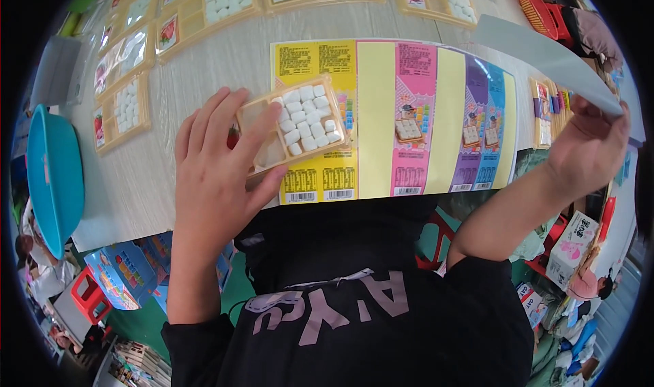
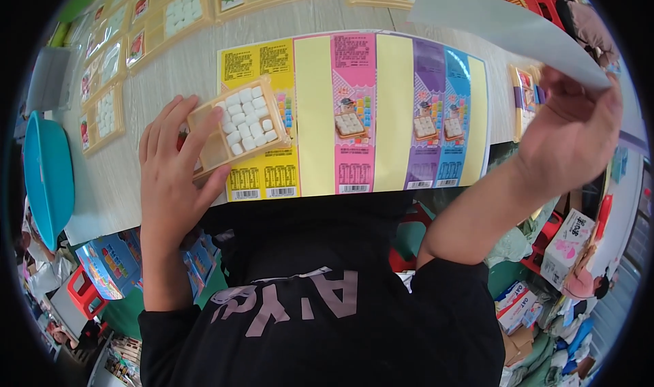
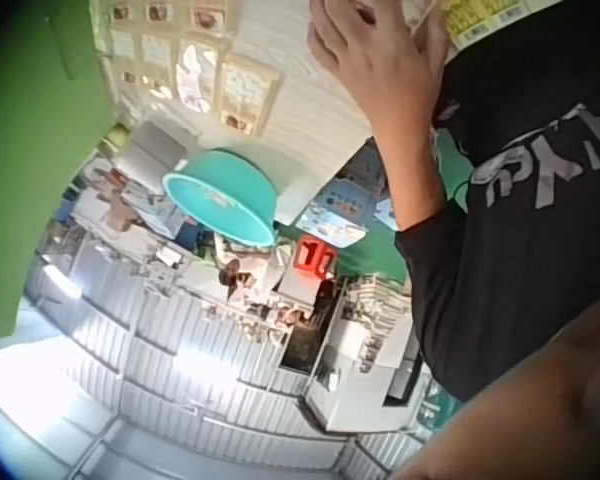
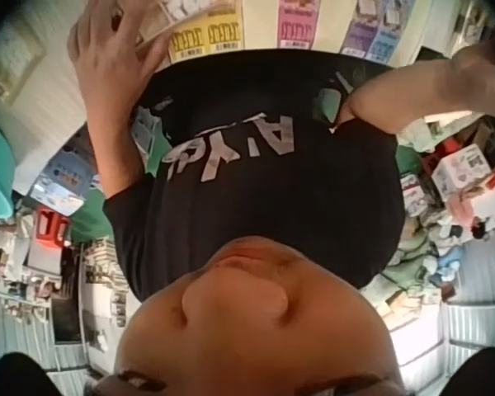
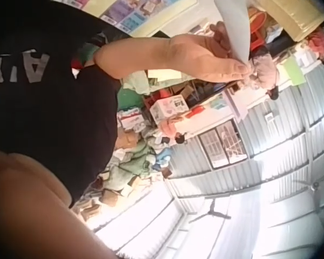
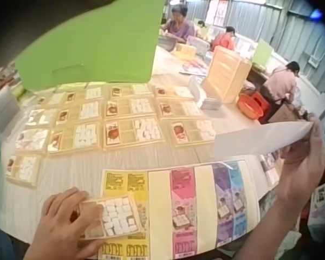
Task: Packaging small plastic trays containing white blocks into colorful paper label wrappers.
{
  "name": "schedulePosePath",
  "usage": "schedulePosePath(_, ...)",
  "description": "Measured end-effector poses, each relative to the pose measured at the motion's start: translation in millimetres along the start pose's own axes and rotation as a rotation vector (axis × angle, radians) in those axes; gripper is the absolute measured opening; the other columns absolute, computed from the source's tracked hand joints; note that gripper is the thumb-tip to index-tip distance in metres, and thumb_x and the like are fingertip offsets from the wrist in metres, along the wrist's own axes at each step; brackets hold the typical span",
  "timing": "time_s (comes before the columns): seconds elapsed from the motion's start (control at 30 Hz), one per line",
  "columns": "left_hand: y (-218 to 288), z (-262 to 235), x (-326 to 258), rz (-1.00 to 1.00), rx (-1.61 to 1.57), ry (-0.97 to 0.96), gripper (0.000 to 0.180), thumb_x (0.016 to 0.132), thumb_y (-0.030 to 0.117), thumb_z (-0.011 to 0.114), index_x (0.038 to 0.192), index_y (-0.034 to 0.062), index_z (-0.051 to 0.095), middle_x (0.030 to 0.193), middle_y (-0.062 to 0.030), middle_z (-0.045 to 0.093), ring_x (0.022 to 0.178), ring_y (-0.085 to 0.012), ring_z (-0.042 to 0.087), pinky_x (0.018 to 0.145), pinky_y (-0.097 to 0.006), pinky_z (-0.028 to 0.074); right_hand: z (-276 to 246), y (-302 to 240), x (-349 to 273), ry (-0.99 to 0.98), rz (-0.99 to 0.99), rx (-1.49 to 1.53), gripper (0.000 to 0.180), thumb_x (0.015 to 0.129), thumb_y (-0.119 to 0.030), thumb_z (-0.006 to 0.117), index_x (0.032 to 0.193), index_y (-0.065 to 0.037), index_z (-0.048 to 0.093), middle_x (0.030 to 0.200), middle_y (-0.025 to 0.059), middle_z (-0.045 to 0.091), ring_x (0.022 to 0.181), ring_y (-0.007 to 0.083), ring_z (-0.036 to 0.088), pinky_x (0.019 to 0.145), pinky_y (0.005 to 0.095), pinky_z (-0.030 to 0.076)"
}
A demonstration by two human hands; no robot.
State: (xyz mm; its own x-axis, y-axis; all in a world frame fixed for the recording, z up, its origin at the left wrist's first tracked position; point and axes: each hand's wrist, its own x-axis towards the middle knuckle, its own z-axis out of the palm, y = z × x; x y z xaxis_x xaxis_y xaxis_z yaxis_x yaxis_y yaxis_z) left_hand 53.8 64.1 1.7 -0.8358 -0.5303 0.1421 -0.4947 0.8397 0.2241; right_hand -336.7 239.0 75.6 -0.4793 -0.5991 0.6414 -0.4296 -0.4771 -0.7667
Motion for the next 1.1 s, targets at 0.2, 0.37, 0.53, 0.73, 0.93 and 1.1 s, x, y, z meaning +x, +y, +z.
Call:
schedulePosePath(0.2,1.6,-17.5,14.0,0.059,0.071,-0.032,0.061,0.080,0.030,0.074,0.136,0.0129,0.061,0.146,-0.0142,0.050,0.139,-0.0372,0.044,0.113,-0.048,0.033,6.2,43.5,6.5,0.035,0.050,0.215,0.043,0.107,-0.030,0.040,0.119,0.005,0.063,0.096,0.0237,0.073,0.083,0.0310,0.071,0.075,0.0380,0.054)
schedulePosePath(0.37,25.7,-30.9,49.5,0.126,0.020,-0.003,0.045,0.086,0.029,0.071,0.126,0.0094,0.064,0.136,-0.0139,0.056,0.130,-0.0367,0.051,0.108,-0.048,0.036,15.9,61.5,3.5,-0.017,0.063,0.374,0.042,0.108,-0.027,0.040,0.124,0.007,0.059,0.101,0.0235,0.071,0.088,0.0311,0.071,0.075,0.0373,0.056)
schedulePosePath(0.53,64.8,-19.2,121.2,0.246,-0.179,-0.018,0.036,0.089,0.023,0.070,0.120,0.0070,0.064,0.121,-0.0134,0.062,0.118,-0.0354,0.056,0.103,-0.045,0.041,24.2,63.8,-5.1,0.155,0.101,0.398,0.036,0.108,-0.023,0.040,0.122,0.004,0.059,0.101,0.0213,0.068,0.086,0.0285,0.066,0.076,0.0378,0.052)
schedulePosePath(0.73,81.8,11.5,187.3,0.093,-0.534,-0.099,0.033,0.095,0.022,0.069,0.119,0.0005,0.066,0.108,-0.0079,0.066,0.107,-0.0187,0.061,0.089,-0.031,0.048,17.7,68.1,-14.1,0.167,0.104,0.275,0.036,0.110,-0.024,0.037,0.128,0.001,0.055,0.095,0.0159,0.063,0.080,0.0243,0.063,0.076,0.0357,0.050)
schedulePosePath(0.93,84.1,15.9,199.2,-0.195,-0.816,-0.290,0.024,0.098,0.021,0.065,0.105,-0.0011,0.073,0.090,-0.0019,0.069,0.090,-0.0097,0.062,0.083,-0.026,0.048,22.8,64.9,-10.0,0.121,0.132,0.361,0.038,0.110,-0.024,0.035,0.126,0.004,0.056,0.099,0.0172,0.065,0.084,0.0246,0.066,0.077,0.0366,0.053)
schedulePosePath(1.1,83.5,20.8,207.3,-0.231,-0.776,-0.341,0.024,0.098,0.022,0.062,0.100,-0.0007,0.072,0.087,-0.0054,0.069,0.080,-0.0112,0.063,0.076,-0.027,0.051,48.6,54.5,-5.9,0.452,0.276,0.254,0.031,0.110,-0.030,0.040,0.114,0.000,0.045,0.079,0.0165,0.064,0.062,0.0188,0.063,0.060,0.0277,0.053)
